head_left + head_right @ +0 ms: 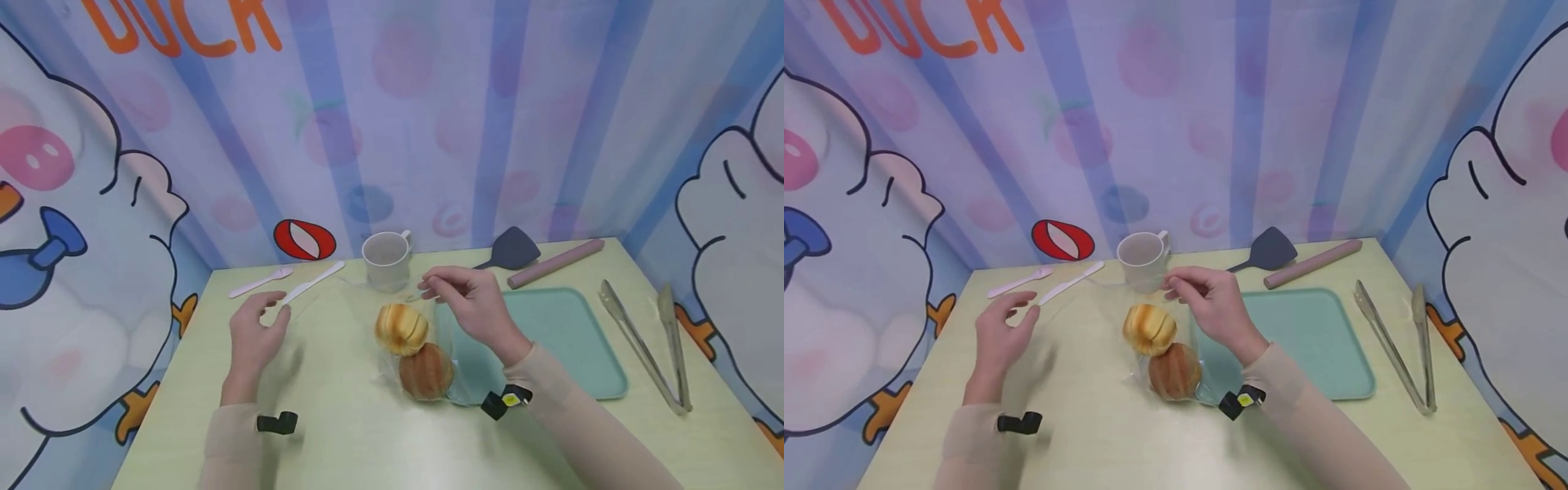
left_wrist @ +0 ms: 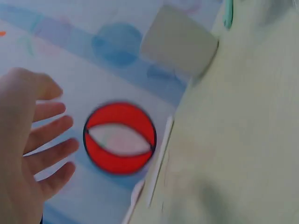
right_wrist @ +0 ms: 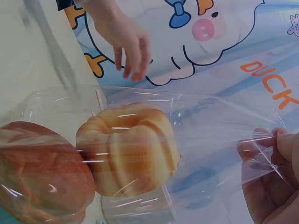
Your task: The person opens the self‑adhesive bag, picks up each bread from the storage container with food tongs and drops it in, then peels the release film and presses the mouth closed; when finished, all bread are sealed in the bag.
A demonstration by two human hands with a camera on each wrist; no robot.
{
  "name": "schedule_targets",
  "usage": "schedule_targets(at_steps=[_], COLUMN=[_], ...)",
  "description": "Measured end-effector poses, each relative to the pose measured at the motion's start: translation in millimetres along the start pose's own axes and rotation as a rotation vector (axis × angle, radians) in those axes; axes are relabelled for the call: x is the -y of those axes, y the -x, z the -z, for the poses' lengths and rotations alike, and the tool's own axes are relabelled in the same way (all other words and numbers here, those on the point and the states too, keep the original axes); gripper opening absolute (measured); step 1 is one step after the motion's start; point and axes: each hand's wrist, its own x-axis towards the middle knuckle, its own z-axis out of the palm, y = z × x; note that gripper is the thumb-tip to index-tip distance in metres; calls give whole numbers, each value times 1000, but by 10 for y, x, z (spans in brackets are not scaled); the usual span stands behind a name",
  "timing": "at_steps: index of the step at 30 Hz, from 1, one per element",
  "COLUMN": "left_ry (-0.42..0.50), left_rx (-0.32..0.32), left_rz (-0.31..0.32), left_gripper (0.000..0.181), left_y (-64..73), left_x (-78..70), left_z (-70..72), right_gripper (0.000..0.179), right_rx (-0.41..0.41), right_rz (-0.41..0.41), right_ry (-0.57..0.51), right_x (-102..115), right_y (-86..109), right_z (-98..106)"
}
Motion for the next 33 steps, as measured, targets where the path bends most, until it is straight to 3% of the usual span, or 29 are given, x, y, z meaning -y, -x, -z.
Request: schedule_targets(at_steps=[2, 6, 9, 16, 21, 26, 33], left_ry=[88, 259, 392, 603, 726, 786, 846], left_rx=[84, 286, 360, 250, 219, 186, 192], left_rz=[-5, 46, 71, 124, 40, -39, -176], left_gripper=[30, 41, 37, 17, 18, 17, 24], left_y=[-21, -56, -71, -34, -5, 33, 30], left_x=[-152, -412, -509, -592, -634, -711, -831], left_z=[-96, -329, -492, -615, -607, -578, -580], right_gripper=[16, 16, 15, 15, 20, 21, 23], right_rx=[-1, 1, 6, -37, -113, -176, -157], right_rz=[-4, -30, -61, -154, -219, -268, -308], right_ry=[1, -5, -10, -50, -110, -151, -215], right_x=[-1, 7, 12, 21, 30, 38, 65], right_y=[0, 4, 11, 13, -21, -39, -62], right_z=[3, 3, 6, 33, 57, 72, 123])
